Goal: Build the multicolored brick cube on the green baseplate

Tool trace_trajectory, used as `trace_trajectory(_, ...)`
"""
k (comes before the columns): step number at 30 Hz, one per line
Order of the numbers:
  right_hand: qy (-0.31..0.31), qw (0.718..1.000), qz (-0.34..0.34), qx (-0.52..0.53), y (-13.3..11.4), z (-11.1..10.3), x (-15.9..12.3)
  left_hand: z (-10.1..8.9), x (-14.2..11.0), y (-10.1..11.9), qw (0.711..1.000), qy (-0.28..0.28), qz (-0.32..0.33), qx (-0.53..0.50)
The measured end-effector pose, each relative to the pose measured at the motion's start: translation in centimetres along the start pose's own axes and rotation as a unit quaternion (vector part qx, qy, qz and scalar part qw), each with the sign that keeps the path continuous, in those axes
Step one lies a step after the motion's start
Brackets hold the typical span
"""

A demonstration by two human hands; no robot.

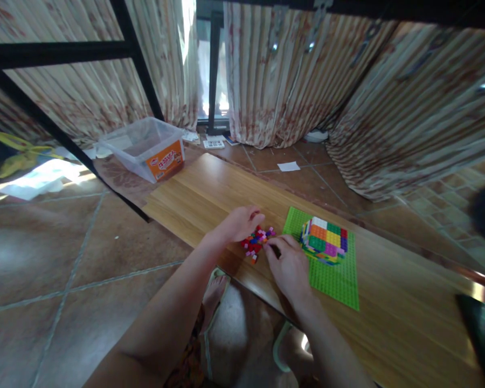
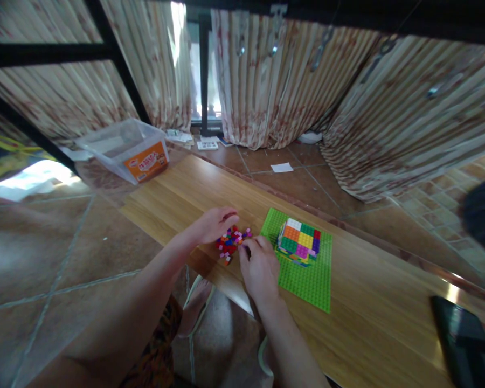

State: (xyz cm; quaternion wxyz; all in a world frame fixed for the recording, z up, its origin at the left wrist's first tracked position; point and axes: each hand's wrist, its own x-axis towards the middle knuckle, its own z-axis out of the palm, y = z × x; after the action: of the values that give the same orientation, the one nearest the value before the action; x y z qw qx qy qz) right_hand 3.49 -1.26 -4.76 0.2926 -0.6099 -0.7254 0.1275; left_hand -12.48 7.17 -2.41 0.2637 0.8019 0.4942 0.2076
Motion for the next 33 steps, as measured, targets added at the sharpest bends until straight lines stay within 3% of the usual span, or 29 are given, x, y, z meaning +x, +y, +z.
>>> trace_trajectory(9, 0.088, 0.965, 0.05, 0.24, 0.5, -2.5, 0.1, 0.0, 0.1, -0.2, 1.0, -0.002, 0.002, -0.003)
trace_trajectory(19, 0.26, 0.911, 0.165, 0.275, 5.2, -9.2, -0.4, 0.2, 0.5, -0.6, 1.0, 0.001, 0.011, 0.002)
trace_trajectory(24, 0.231, 0.907, 0.216, 0.279, 7.8, -11.0, -1.4, 0.2, 0.6, -0.6, 1.0, 0.006, 0.02, -0.017)
trace_trajectory(33, 0.164, 0.91, 0.255, 0.282, 9.4, -10.8, -2.2, 0.0, 0.7, -0.5, 1.0, 0.004, 0.015, -0.011)
